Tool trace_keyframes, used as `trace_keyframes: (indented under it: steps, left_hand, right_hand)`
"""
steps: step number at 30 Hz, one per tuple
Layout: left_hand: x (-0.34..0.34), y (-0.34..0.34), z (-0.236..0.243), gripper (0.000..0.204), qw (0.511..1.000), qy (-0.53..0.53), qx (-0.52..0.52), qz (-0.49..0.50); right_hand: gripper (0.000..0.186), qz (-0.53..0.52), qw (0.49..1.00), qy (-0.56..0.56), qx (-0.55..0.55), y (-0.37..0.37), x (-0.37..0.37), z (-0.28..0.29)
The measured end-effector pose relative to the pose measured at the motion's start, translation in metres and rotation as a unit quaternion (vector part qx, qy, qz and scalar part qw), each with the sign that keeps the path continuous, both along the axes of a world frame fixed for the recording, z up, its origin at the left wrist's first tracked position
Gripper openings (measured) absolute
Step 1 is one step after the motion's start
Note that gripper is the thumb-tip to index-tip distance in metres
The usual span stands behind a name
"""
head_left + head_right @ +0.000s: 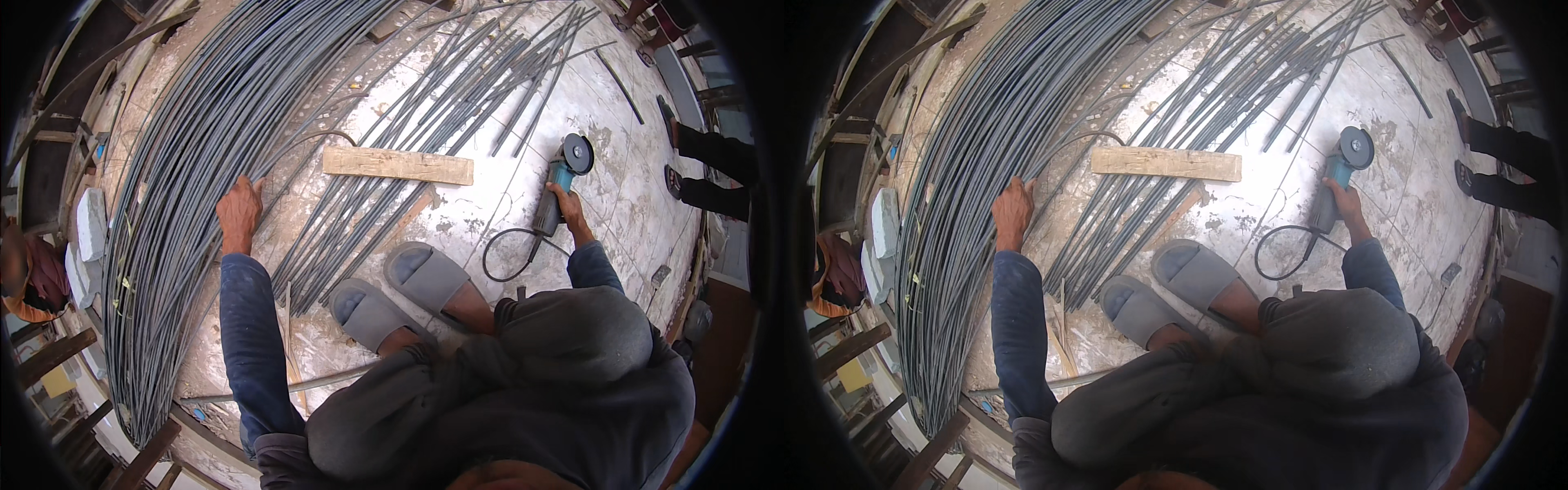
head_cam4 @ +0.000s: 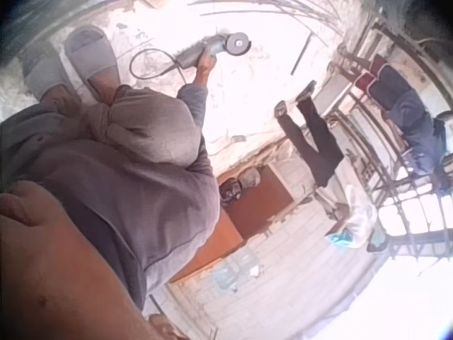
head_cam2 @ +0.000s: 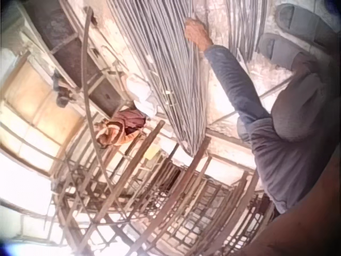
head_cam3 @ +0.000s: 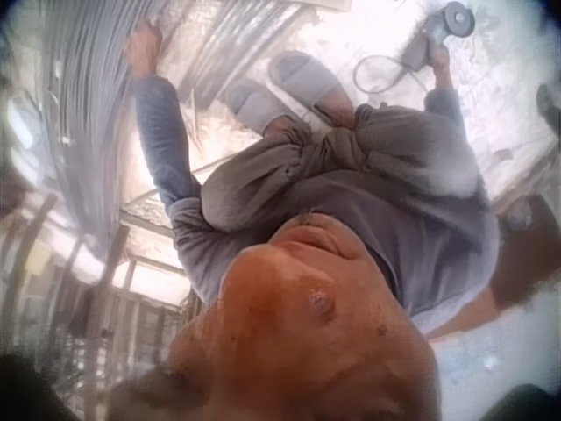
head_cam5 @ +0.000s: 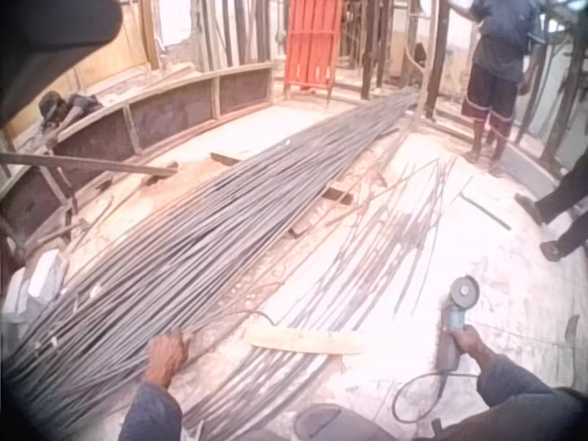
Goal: The person uses an angle grinder to cut a bundle of metal rods into shorter pieces. They repeatedly position the rods on a wooden block, cut them, and then gather the cut pieces into a stack.
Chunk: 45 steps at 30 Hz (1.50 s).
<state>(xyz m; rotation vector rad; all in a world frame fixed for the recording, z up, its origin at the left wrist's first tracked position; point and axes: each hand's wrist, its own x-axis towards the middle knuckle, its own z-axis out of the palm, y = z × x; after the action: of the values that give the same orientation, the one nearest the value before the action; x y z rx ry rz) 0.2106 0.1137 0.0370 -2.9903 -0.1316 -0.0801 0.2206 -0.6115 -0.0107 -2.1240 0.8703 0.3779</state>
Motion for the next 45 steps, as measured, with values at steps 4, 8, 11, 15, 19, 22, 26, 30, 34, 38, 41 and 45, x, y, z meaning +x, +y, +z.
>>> trace_keyframes:
  steps: [4, 8, 11, 15, 19, 22, 26, 30, 34, 38, 41, 45]
  left_hand:
    - [-0.027, 0.03, -0.03, 0.03, 0.994, -0.042, 0.097, 0.018]
    - [-0.036, 0.029, -0.027, 0.03, 0.991, -0.084, 0.104, 0.022]
    - [-0.04, 0.038, -0.021, 0.03, 0.994, -0.047, 0.06, 0.073]
    - [-0.048, 0.075, -0.011, 0.03, 0.988, -0.061, 0.056, 0.128]
    - [-0.039, 0.091, -0.022, 0.034, 0.986, -0.092, 0.049, 0.129]
    - [-0.055, 0.082, -0.003, 0.037, 0.98, -0.069, 0.086, 0.163]
    - [-0.056, 0.076, 0.0, 0.034, 0.986, -0.037, 0.036, 0.156]
    - [-0.058, 0.056, 0.007, 0.033, 0.991, -0.106, 0.015, 0.084]
    - [-0.044, 0.004, 0.028, 0.031, 0.977, -0.192, -0.071, -0.055]
    - [-0.007, -0.116, 0.023, 0.042, 0.969, -0.013, -0.191, -0.158]
    - [0.012, -0.16, 0.012, 0.042, 0.972, -0.027, -0.11, -0.206]
    - [0.007, -0.194, 0.039, 0.033, 0.966, -0.094, -0.14, -0.197]
  right_hand:
    - [0.102, 0.115, 0.963, 0.122, -0.21, 0.035, 0.001, 0.035]
    - [0.091, 0.259, 0.891, 0.106, -0.357, 0.067, 0.0, 0.082]
    - [0.066, 0.295, 0.888, -0.026, -0.351, 0.09, 0.018, 0.088]
    - [0.062, 0.212, 0.936, -0.18, -0.218, 0.114, 0.084, 0.059]
    - [0.074, 0.078, 0.971, -0.045, -0.223, 0.093, 0.167, 0.002]
    - [0.061, 0.039, 0.997, 0.032, -0.066, 0.111, 0.205, -0.001]
    - [0.045, 0.005, 0.999, 0.038, -0.004, 0.102, 0.229, -0.011]
    - [0.046, 0.003, 1.0, 0.016, 0.013, 0.107, 0.216, -0.002]
    - [0.035, 0.011, 0.995, 0.002, 0.1, 0.143, 0.194, 0.027]
    - [0.031, 0.015, 0.969, -0.057, 0.239, 0.168, 0.184, 0.052]
    - [0.034, 0.022, 0.953, -0.076, 0.291, 0.179, 0.181, 0.073]
    - [0.023, 0.004, 0.936, -0.087, 0.342, 0.171, 0.178, 0.077]
